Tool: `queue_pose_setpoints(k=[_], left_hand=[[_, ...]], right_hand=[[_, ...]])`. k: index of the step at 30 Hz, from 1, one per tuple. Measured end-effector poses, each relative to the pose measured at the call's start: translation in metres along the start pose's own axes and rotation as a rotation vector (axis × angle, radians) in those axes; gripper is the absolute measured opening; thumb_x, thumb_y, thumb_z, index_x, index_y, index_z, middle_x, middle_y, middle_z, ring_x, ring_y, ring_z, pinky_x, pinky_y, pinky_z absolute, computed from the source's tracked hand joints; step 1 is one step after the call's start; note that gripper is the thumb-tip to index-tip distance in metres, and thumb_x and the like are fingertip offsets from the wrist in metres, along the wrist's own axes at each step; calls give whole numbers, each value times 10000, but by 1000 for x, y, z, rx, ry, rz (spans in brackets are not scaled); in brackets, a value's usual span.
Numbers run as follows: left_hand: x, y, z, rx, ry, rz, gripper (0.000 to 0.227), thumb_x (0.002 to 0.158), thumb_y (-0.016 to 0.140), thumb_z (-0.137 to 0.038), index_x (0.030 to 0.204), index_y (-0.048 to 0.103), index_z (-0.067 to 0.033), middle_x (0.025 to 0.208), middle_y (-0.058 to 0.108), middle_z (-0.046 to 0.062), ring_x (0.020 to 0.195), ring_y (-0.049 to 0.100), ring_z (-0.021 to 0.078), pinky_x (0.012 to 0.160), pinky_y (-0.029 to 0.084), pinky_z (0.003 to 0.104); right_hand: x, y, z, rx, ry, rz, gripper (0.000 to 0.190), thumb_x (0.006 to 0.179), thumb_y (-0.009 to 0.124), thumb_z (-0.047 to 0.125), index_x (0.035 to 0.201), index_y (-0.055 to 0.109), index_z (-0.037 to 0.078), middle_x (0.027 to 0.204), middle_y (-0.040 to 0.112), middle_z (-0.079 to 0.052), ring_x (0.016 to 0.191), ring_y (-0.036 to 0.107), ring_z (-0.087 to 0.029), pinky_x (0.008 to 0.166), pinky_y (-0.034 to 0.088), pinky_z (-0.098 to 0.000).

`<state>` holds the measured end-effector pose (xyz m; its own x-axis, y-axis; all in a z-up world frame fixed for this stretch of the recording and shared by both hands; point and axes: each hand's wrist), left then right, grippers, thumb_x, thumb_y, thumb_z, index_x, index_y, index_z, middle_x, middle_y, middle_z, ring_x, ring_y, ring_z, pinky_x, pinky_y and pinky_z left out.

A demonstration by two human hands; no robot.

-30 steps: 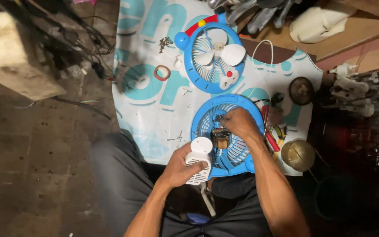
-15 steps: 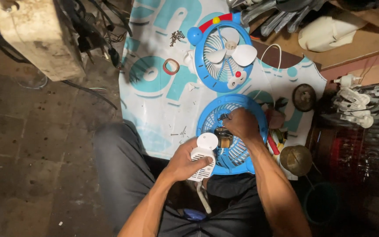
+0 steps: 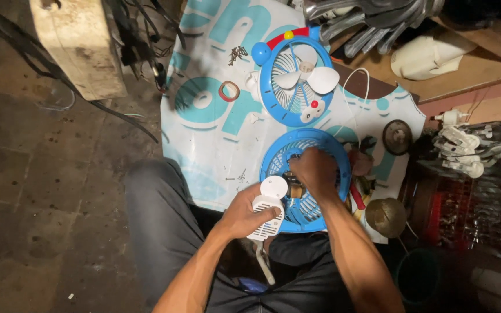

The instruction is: The person assembles a small blue electric fan by hand. They place the motor into the blue fan cage, attach the white control box to the side, and secure the white fan blades onto the motor shaft.

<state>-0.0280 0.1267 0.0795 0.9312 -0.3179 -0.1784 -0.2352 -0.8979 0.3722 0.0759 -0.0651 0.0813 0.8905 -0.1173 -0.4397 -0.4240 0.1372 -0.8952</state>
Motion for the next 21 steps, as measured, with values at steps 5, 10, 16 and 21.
queue_pose_setpoints(k=[5,10,16,21], left_hand=[[0,0,-2,32,17,-22,321,786,786,-150,1080,717,-43,967,745,145,905,657,217,858,531,466],[-1,0,1,66,32,-38,287,780,794,-161,1025,710,-36,917,741,159,875,658,233,826,528,478],[-2,0,-7,88,38,-57,289,759,797,-165,1009,717,-45,915,737,156,877,657,223,828,524,468],[-1,-1,-2,80,41,-51,310,764,787,-157,1039,713,-34,957,738,180,910,678,280,857,520,494]], right_hand=[[8,13,2,-15,61,-1,347,846,595,321,695,731,39,661,691,-175,721,726,-381,729,566,-481],[9,16,9,-124,129,-16,303,820,622,308,723,747,49,672,696,-136,737,741,-325,654,576,-434],[7,3,20,-176,134,26,316,852,595,267,723,741,18,675,685,-175,735,730,-346,703,567,-460],[21,11,9,-150,66,20,336,861,604,270,673,684,3,599,607,-197,623,689,-350,583,575,-482]])
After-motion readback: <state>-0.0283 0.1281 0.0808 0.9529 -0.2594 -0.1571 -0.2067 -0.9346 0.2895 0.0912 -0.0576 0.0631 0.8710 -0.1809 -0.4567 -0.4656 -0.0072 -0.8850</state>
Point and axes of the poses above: each hand's wrist, its own x-axis towards the middle knuckle, its own y-axis out of the palm, z = x × y
